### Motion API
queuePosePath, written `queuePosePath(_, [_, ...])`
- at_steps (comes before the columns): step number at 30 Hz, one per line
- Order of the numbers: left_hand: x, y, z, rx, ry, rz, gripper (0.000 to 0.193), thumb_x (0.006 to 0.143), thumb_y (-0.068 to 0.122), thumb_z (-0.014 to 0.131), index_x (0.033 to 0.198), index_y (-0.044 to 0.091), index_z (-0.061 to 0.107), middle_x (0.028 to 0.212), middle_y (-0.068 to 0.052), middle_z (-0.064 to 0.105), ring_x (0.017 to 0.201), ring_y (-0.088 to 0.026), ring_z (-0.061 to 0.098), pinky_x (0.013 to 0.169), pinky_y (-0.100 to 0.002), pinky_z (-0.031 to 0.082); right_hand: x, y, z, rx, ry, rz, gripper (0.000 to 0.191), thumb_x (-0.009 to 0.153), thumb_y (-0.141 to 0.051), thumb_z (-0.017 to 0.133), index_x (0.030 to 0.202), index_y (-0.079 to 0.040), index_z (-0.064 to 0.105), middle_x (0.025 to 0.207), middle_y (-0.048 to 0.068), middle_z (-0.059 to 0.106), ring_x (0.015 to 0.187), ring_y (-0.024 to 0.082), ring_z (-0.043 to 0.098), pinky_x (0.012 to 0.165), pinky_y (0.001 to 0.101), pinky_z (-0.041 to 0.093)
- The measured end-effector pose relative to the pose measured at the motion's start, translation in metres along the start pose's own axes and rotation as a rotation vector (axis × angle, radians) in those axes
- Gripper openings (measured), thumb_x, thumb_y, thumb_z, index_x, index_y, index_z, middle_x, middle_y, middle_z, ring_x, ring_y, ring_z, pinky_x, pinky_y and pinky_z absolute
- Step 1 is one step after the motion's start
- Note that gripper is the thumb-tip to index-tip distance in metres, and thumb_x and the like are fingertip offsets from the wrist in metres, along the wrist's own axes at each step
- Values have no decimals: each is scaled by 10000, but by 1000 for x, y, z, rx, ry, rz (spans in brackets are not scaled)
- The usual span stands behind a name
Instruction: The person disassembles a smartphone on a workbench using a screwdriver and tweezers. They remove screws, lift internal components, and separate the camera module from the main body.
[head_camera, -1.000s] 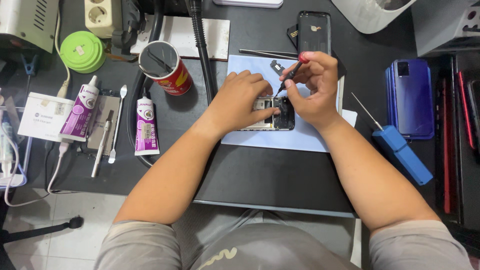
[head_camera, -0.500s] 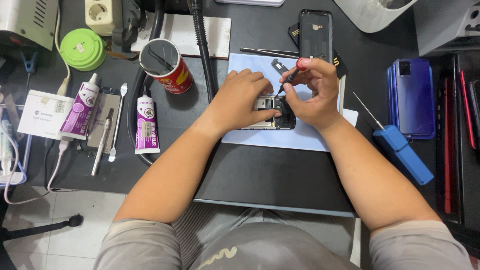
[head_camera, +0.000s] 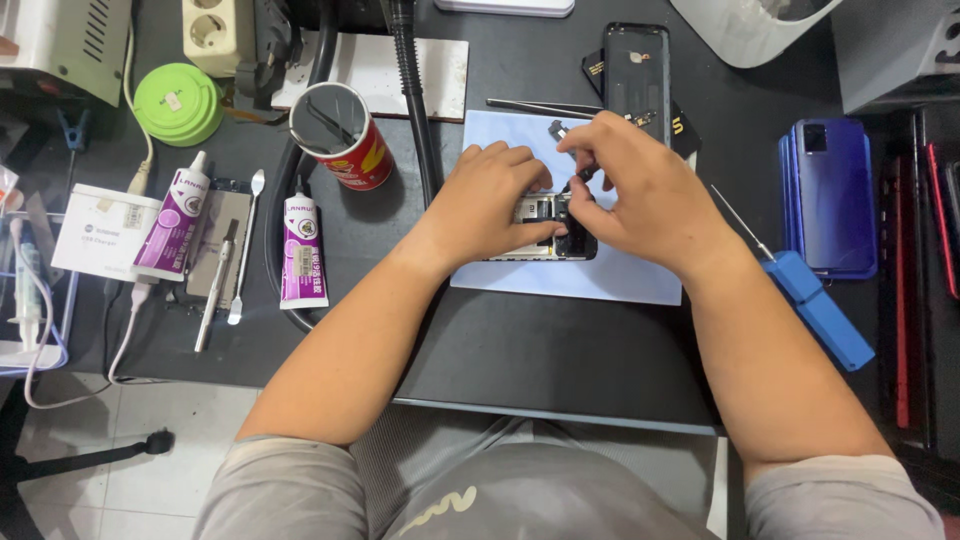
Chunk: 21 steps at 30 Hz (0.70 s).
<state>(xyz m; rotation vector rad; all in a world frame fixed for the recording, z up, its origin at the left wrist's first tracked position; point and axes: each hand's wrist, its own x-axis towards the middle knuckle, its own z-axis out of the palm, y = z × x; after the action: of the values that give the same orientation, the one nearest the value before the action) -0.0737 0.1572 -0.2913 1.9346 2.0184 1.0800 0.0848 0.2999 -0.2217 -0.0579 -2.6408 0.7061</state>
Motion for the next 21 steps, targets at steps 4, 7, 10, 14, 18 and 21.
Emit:
queuePosePath(4, [0, -1, 1, -9, 0, 17, 472, 755, 453, 872, 984, 78, 701, 980, -61, 675, 955, -292, 615, 817, -443, 417, 15, -13, -15, -325, -188, 197, 216, 996, -215, 779, 1118, -98, 644, 1000, 38, 679, 834, 234, 711, 723, 388, 565])
queuePosePath(7, [0, -2, 1, -17, -2, 6, 454, 758, 448, 871, 973, 85, 704, 974, -58, 675, 948, -292, 611, 821, -442, 419, 22, -18, -24, -117, -204, 61, 323, 841, -56, 720, 1148, -53, 621, 1095, 66, 653, 969, 261, 709, 753, 376, 566])
queuePosePath(10, [0, -3, 2, -7, -7, 7, 463, 758, 452, 872, 968, 79, 695, 978, -67, 669, 958, -299, 612, 817, -443, 421, 23, -21, -28, -175, -194, 107, 288, 916, -153, 776, 1136, -56, 618, 1123, 89, 639, 905, 277, 696, 765, 394, 553])
queuePosePath(14, [0, -4, 4, -27, -4, 6, 460, 755, 453, 871, 972, 85, 700, 972, -57, 671, 947, -294, 615, 813, -451, 416, 22, -23, -31, -75, -270, 125, 328, 870, -53, 713, 1180, -34, 605, 1123, 95, 655, 918, 269, 696, 768, 380, 551])
queuePosePath(18, [-1, -6, 5, -15, 15, 15, 459, 755, 454, 872, 969, 88, 695, 967, -56, 665, 950, -293, 614, 814, -452, 417, 21, -22, -30, -95, -245, 120, 319, 860, -20, 704, 1166, -16, 610, 1109, 121, 660, 928, 259, 717, 807, 378, 559])
queuePosePath(21, [-1, -7, 5, -15, 21, 22, 460, 760, 453, 871, 978, 90, 692, 965, -53, 664, 950, -290, 614, 816, -452, 417, 21, -21, -31, -106, -258, 163, 250, 903, -41, 715, 1130, -9, 616, 1085, 126, 675, 884, 260, 717, 772, 381, 561])
